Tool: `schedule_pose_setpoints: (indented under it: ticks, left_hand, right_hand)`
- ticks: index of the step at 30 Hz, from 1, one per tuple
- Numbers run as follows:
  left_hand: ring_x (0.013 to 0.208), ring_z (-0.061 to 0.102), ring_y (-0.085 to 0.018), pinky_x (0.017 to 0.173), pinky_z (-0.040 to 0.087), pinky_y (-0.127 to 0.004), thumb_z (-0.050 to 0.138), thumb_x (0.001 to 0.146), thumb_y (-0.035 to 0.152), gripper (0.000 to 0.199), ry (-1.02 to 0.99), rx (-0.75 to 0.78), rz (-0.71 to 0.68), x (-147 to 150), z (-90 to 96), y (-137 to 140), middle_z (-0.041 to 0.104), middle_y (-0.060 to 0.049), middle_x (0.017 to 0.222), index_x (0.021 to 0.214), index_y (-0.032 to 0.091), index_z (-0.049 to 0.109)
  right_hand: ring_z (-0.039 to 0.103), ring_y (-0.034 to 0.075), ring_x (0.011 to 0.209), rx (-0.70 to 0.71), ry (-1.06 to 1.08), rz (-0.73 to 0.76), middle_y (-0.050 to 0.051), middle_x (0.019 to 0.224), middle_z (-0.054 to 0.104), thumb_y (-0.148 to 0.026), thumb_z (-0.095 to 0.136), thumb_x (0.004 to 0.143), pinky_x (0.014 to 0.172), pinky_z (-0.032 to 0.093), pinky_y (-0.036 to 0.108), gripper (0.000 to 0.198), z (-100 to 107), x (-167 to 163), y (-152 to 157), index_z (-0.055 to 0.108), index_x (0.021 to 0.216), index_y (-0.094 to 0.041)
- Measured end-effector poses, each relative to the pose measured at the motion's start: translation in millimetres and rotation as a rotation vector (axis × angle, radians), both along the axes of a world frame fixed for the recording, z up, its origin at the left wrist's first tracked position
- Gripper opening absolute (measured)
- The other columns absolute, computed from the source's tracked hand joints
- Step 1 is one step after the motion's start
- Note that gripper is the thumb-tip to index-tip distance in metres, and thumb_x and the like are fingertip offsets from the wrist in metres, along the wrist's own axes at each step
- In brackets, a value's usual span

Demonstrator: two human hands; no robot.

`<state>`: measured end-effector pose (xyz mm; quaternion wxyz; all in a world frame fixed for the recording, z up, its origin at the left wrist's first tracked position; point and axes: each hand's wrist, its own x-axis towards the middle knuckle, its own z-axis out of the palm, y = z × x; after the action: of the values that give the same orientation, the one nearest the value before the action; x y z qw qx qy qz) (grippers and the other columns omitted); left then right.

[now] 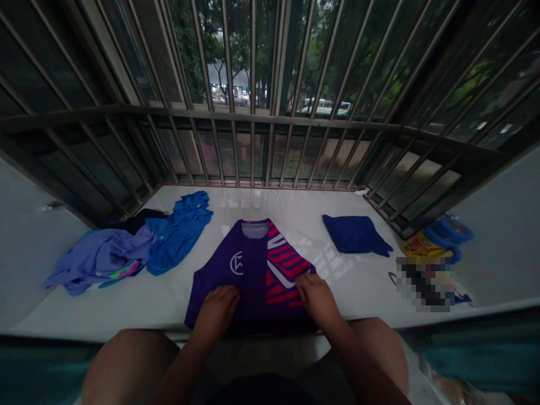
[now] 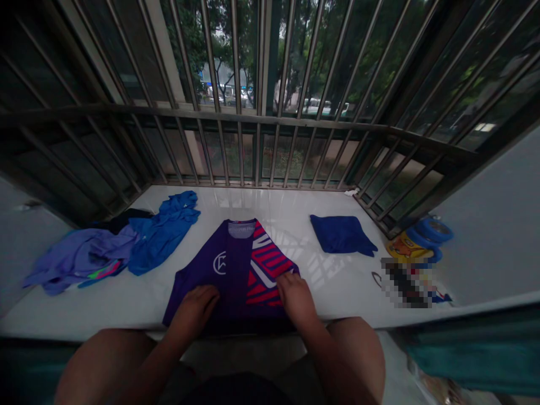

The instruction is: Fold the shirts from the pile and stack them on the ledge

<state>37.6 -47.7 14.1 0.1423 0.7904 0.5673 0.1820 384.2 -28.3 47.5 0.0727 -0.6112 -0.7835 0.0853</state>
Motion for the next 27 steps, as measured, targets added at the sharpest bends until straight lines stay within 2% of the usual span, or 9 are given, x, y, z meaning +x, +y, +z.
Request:
schedule_pose_setpoints:
  ticks: [2,5,7,10,15,18,21,24,27]
  left_hand:
    - [0.107,0.074,-0.028,0.097,0.058,-0.046,0.056,0.108,0.028,0.021,-0.017,0.021,0.011,1.3,-3.3,0.0,0.081,-0.008,0.116,0.109,0.025,0.076]
    - [0.108,0.076,-0.028,0.097,0.06,-0.047,0.057,0.107,0.027,0.02,-0.04,0.026,-0.003,3.7,-6.9,-0.4,0.082,-0.008,0.116,0.11,0.025,0.077]
    - [0.111,0.077,-0.028,0.101,0.062,-0.048,0.059,0.106,0.025,0.021,-0.068,0.029,-0.029,4.2,-9.5,-1.3,0.083,-0.008,0.119,0.115,0.026,0.078]
    - [0.118,0.078,-0.028,0.107,0.063,-0.049,0.061,0.105,0.026,0.027,-0.105,0.057,-0.065,0.3,-14.2,-1.8,0.082,-0.007,0.128,0.126,0.027,0.077]
    - [0.128,0.075,-0.029,0.114,0.061,-0.052,0.049,0.11,0.029,0.035,-0.101,0.159,0.054,-23.8,-19.5,13.2,0.08,-0.011,0.137,0.132,0.023,0.076]
    - [0.137,0.07,-0.031,0.12,0.056,-0.056,0.05,0.109,0.03,0.038,-0.04,0.163,0.07,-40.6,-20.1,33.4,0.074,-0.012,0.148,0.138,0.021,0.073]
    - [0.148,0.062,-0.032,0.125,0.049,-0.06,0.054,0.108,0.033,0.043,0.026,0.113,0.006,-48.0,-18.0,59.4,0.063,-0.012,0.161,0.148,0.024,0.067]
    - [0.155,0.054,-0.031,0.13,0.043,-0.061,0.053,0.11,0.035,0.046,0.058,0.076,-0.099,-43.1,-9.6,94.1,0.056,-0.011,0.168,0.154,0.026,0.063]
    - [0.157,0.051,-0.031,0.13,0.041,-0.06,0.051,0.111,0.034,0.047,0.085,0.04,-0.173,-29.8,3.5,140.1,0.054,-0.013,0.169,0.156,0.023,0.061]
  right_hand:
    - [0.067,0.029,0.118,0.024,-0.066,-0.096,0.012,0.131,0.075,-0.019,0.052,0.107,0.101,0.052,0.038,0.037,5.3,20.4,15.6,0.074,0.137,-0.023]
    - [0.064,0.031,0.127,0.022,-0.153,-0.08,0.012,0.146,0.069,-0.019,0.052,0.106,0.102,0.053,0.041,0.049,9.7,40.4,36.4,0.066,0.152,-0.029]
    - [0.063,0.032,0.131,-0.009,-0.193,-0.027,0.01,0.152,0.067,-0.021,0.051,0.107,0.103,0.053,0.042,0.048,9.1,46.2,45.1,0.068,0.15,-0.033]
    - [0.065,0.031,0.128,-0.051,-0.217,-0.003,0.009,0.149,0.07,-0.021,0.048,0.107,0.103,0.053,0.042,0.047,4.0,49.8,49.9,0.072,0.145,-0.032]
    - [0.066,0.03,0.131,-0.039,-0.167,-0.004,0.011,0.152,0.069,-0.02,0.046,0.106,0.105,0.054,0.042,0.051,-7.0,54.2,47.2,0.069,0.151,-0.028]
    - [0.065,0.032,0.134,-0.025,-0.153,-0.023,0.011,0.153,0.069,-0.019,0.045,0.106,0.106,0.054,0.044,0.052,-9.4,55.4,44.5,0.069,0.151,-0.026]
    - [0.064,0.033,0.135,-0.019,-0.157,-0.039,0.011,0.151,0.07,-0.018,0.045,0.105,0.108,0.053,0.046,0.051,-7.8,57.3,43.9,0.071,0.149,-0.026]
    - [0.064,0.033,0.134,0.004,-0.158,-0.044,0.013,0.146,0.072,-0.017,0.048,0.103,0.109,0.052,0.046,0.047,-3.1,57.9,50.4,0.076,0.14,-0.023]
    - [0.066,0.032,0.128,0.07,-0.129,-0.037,0.015,0.14,0.074,-0.018,0.051,0.102,0.108,0.053,0.045,0.042,3.3,45.9,70.7,0.077,0.135,-0.02]
